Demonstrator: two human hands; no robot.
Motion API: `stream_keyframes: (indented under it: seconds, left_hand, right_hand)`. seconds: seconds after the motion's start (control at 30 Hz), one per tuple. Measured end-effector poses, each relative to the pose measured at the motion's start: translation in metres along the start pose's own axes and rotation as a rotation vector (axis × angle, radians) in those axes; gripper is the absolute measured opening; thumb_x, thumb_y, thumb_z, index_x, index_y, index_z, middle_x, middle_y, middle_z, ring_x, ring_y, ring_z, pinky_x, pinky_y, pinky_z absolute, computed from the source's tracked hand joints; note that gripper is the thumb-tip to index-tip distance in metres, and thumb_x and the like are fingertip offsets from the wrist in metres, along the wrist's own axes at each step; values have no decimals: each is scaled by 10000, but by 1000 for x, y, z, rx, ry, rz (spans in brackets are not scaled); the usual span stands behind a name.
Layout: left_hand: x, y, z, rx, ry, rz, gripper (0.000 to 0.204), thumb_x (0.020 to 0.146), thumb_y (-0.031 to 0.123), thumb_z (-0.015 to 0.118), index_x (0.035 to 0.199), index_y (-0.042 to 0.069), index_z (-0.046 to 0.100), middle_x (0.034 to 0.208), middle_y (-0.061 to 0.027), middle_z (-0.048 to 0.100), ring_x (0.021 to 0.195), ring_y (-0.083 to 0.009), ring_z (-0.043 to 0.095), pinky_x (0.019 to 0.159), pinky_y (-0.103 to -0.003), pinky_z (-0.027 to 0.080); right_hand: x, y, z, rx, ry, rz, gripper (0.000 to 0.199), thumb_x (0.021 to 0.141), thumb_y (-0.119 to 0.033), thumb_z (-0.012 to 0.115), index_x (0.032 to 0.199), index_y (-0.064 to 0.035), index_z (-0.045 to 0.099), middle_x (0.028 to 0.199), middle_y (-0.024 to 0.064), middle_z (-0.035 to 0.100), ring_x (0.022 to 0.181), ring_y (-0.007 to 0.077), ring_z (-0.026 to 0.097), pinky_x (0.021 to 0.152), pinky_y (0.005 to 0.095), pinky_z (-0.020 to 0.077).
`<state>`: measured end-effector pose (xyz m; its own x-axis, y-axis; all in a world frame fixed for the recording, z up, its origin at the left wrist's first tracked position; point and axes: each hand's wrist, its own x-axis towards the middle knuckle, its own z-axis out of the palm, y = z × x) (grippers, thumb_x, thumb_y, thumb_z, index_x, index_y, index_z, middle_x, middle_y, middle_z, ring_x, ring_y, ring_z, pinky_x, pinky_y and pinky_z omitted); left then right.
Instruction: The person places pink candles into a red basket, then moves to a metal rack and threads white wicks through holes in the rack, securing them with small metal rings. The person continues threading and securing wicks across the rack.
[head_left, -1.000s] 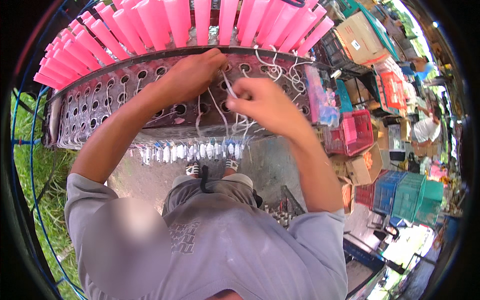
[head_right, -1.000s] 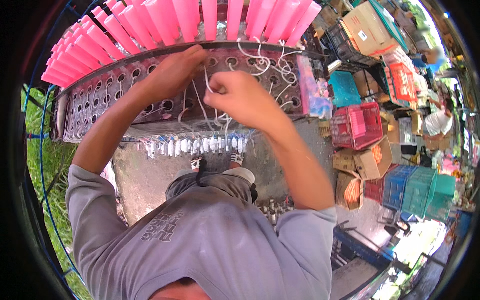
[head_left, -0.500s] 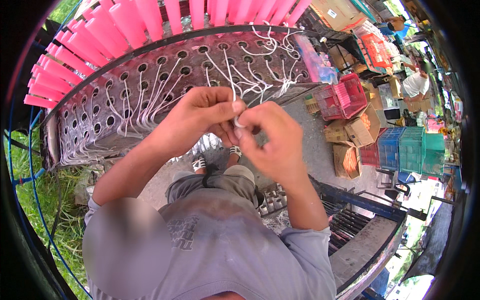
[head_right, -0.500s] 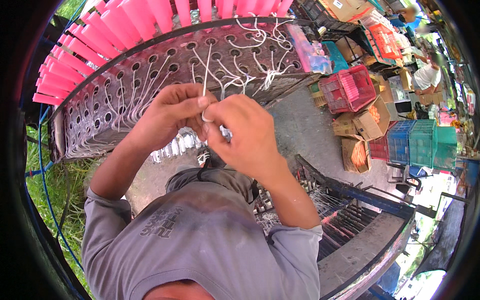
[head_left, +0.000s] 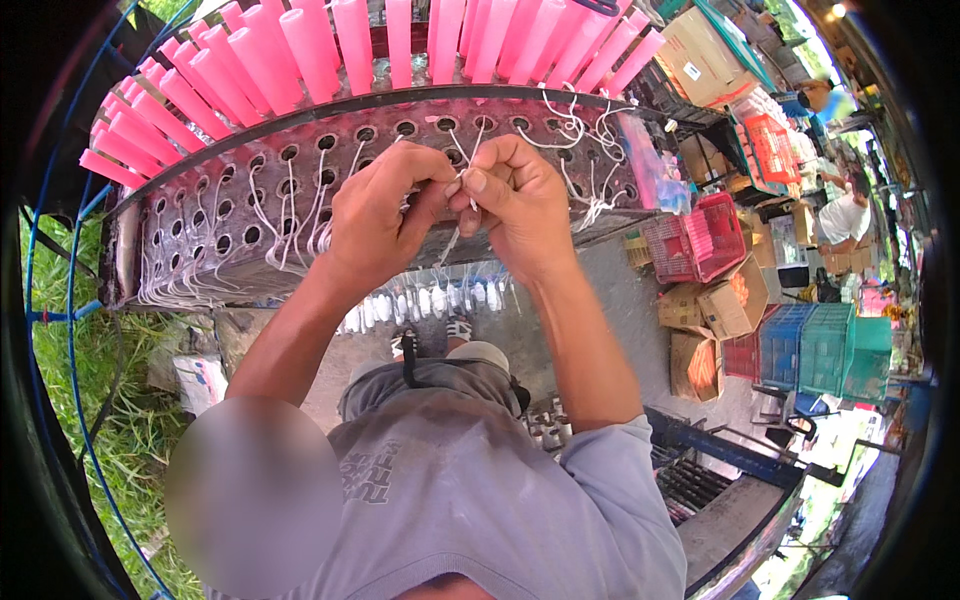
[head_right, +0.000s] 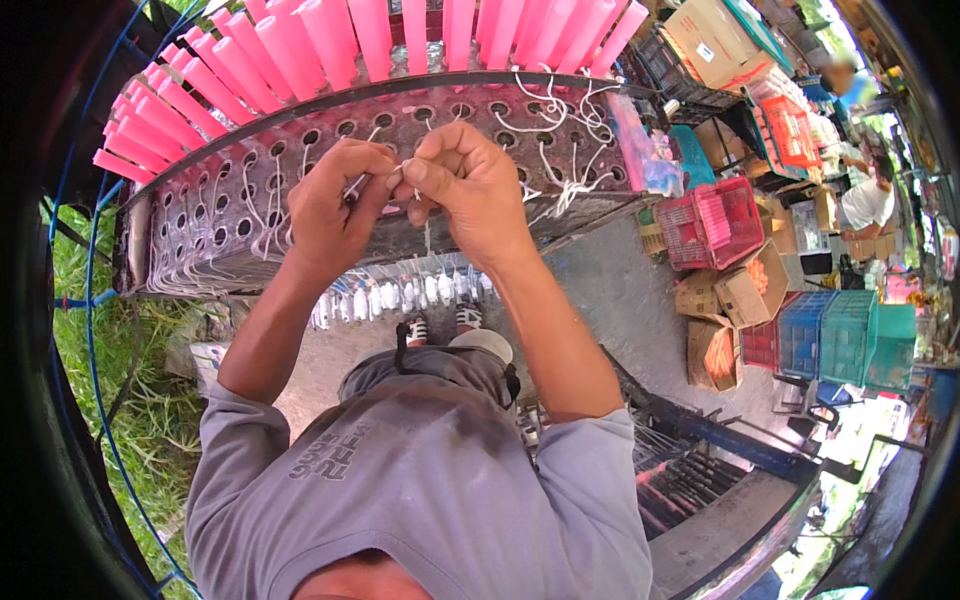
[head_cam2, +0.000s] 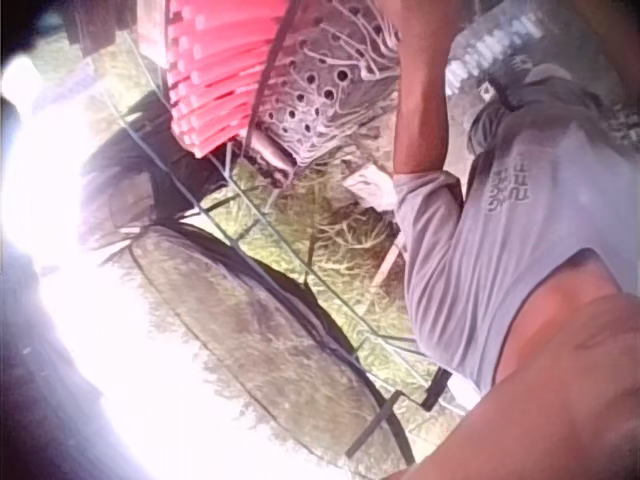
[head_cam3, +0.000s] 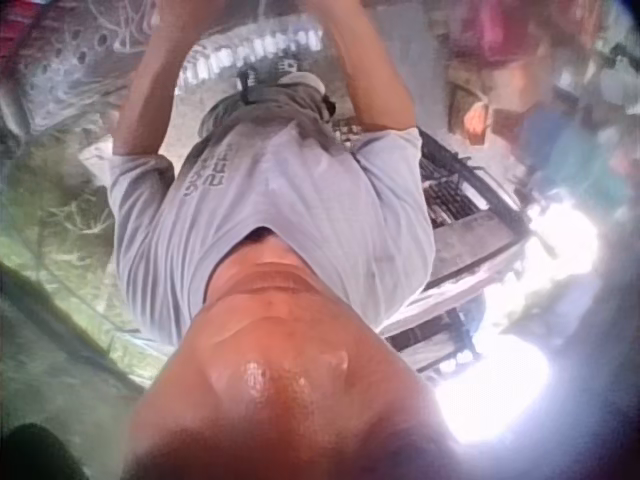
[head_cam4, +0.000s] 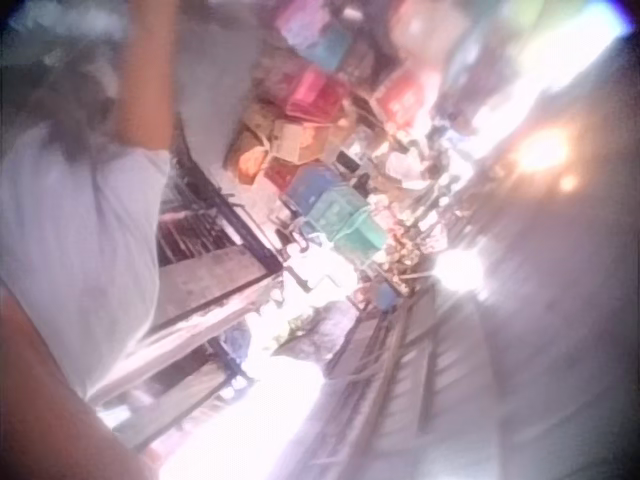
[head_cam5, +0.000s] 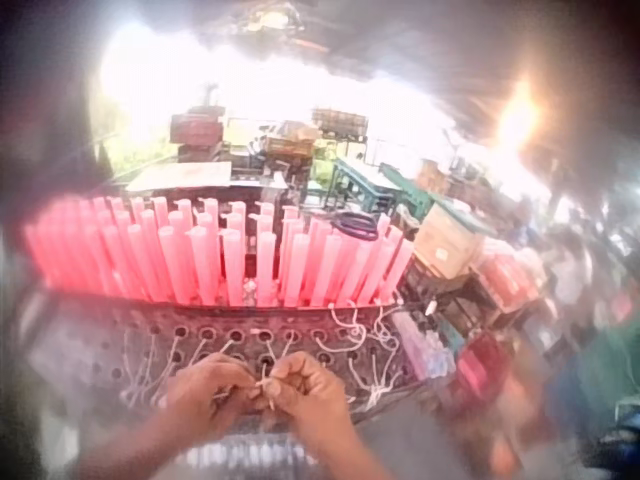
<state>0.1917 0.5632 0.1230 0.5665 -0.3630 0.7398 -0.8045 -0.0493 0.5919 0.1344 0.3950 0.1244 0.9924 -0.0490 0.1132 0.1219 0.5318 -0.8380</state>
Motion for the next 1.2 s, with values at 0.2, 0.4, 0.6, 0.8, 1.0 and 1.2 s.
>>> stream_keyframes:
  seconds: [0.2,0.4,0.6,0.8,1.0,1.2]
  left_hand:
    - [16,10,26,-10,103,-85,190,827,-51,780,953,15,655,908,-103,704,796,-241,708,687,-318,564]
    - [30,10,57,195,76,-135,155,845,-46,750,968,20,683,899,-104,711,804,-242,714,696,-329,562]
    - [95,-52,59,340,20,-320,96,946,129,658,987,46,685,832,-146,709,717,-293,695,658,-366,536]
    - [109,-71,87,802,-191,-377,123,937,167,649,1027,94,689,820,-155,714,751,-351,692,696,-461,537]
    - [89,-39,59,518,-419,-139,153,902,120,690,1052,91,697,921,-160,706,868,-372,686,798,-473,546]
    - [57,-54,27,267,-617,-350,195,880,12,705,1073,36,694,966,-124,693,918,-254,691,829,-386,534]
  right_hand:
    - [-1,-16,-13,-373,37,-65,169,1049,-185,628,1112,-28,638,930,40,701,804,87,640,681,252,527]
    - [26,-49,-50,-545,-57,77,198,1056,-209,621,1081,-13,611,826,3,669,738,68,583,677,244,491]
    - [78,-76,-89,-1214,-184,-342,112,941,-110,664,1020,-32,686,850,125,713,748,254,694,675,400,534]
    - [83,-38,-100,-1534,-422,-507,231,885,-61,541,1085,-33,653,926,226,701,875,416,701,738,520,560]
    - [76,-85,-130,-1618,-482,-310,210,902,-131,595,1079,-84,698,986,173,686,933,388,687,810,506,553]
    - [56,-78,-78,-1456,-362,21,285,929,-353,677,969,-78,740,995,140,700,943,367,689,827,469,535]
